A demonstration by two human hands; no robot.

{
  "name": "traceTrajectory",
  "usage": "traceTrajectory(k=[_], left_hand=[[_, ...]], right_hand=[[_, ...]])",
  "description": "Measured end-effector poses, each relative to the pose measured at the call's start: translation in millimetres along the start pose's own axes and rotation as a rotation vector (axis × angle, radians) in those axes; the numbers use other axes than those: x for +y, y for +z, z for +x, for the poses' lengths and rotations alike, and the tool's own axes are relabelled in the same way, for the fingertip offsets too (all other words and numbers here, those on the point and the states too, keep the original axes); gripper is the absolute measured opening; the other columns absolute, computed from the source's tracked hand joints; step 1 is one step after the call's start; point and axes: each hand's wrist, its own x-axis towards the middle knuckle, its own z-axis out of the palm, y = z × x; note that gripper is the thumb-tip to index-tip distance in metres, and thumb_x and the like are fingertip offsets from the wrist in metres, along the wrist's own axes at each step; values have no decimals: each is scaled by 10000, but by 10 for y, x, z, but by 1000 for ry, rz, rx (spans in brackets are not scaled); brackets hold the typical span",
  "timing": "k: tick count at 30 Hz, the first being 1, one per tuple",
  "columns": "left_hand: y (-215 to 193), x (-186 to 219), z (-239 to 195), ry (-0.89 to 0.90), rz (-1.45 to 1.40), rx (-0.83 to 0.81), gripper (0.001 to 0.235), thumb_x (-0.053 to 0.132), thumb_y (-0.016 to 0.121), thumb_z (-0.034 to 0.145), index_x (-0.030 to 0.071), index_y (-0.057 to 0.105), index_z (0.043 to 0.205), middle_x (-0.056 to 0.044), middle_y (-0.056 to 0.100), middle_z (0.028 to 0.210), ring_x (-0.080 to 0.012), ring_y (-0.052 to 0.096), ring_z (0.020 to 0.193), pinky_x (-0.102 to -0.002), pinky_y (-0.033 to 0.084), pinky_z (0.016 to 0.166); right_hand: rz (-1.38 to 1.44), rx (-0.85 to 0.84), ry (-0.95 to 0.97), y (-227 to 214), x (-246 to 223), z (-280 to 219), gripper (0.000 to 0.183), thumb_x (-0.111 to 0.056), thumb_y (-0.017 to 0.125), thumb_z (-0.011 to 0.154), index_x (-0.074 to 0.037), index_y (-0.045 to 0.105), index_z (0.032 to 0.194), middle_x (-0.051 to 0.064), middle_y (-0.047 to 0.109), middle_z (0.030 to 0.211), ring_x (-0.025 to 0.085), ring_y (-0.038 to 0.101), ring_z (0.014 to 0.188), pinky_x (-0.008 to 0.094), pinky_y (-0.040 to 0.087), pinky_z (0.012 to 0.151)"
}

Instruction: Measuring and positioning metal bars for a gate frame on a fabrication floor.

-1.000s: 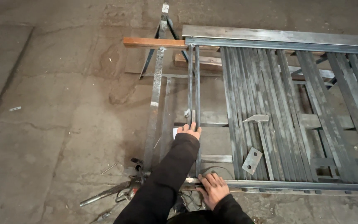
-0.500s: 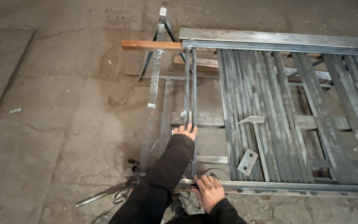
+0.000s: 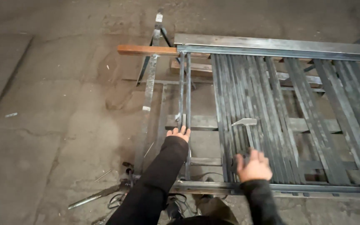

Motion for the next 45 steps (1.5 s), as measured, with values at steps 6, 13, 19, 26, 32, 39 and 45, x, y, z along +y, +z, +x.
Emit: traceTrajectory(k=[6,13,19,26,32,39,45], left_hand=[[62,-21,135,0,40,28,423,211,500,987,211,520,1410,-45,556,1399,-283,553,1181,-497,424,904],[-64,69,31,-23,46,90,382,249,504,995,198,598,1362,-44,588,1348,-285,574,1128,-505,421,876],[-146,107,25,-67,-57,12,366,245,502,1007,174,601,1352,-49,574,1363,-281,556,1174,-499,407,932],[-191,96,89,-17,9,-25,459,189,526,952,171,539,1410,-75,532,1416,-285,535,1207,-477,410,927],[-63,86,111,-42,14,-21,444,204,508,963,193,535,1406,-55,528,1437,-271,538,1205,-481,410,922],[182,87,199,-95,-65,-7,391,303,467,1046,181,561,1406,-35,588,1365,-265,552,1191,-481,407,950],[-15,105,126,-124,-110,-31,395,304,472,1053,160,561,1409,-52,592,1353,-276,551,1196,-467,408,957]], right_hand=[[-169,-214,150,269,552,615,574,-557,666,873,-74,573,1169,171,664,1209,427,703,1017,557,568,826],[-218,-195,139,1051,1131,856,519,-503,599,970,-19,570,1156,255,751,945,464,730,892,566,574,808],[82,175,-233,385,1208,760,270,-379,651,1045,-112,611,1029,207,691,751,418,679,689,536,528,616],[207,-248,-589,113,1417,-591,308,-246,691,803,-140,748,1086,63,685,585,255,656,375,430,513,366],[72,-106,-1138,850,1200,-1321,360,-452,834,784,-217,809,1054,49,745,865,249,726,579,524,585,463],[137,-94,-1159,513,762,-1110,353,-448,752,831,-191,674,1060,35,649,788,285,660,499,449,508,402],[47,-386,-1117,466,724,-1097,336,-439,720,945,-149,642,1096,69,692,787,288,663,459,437,509,377]])
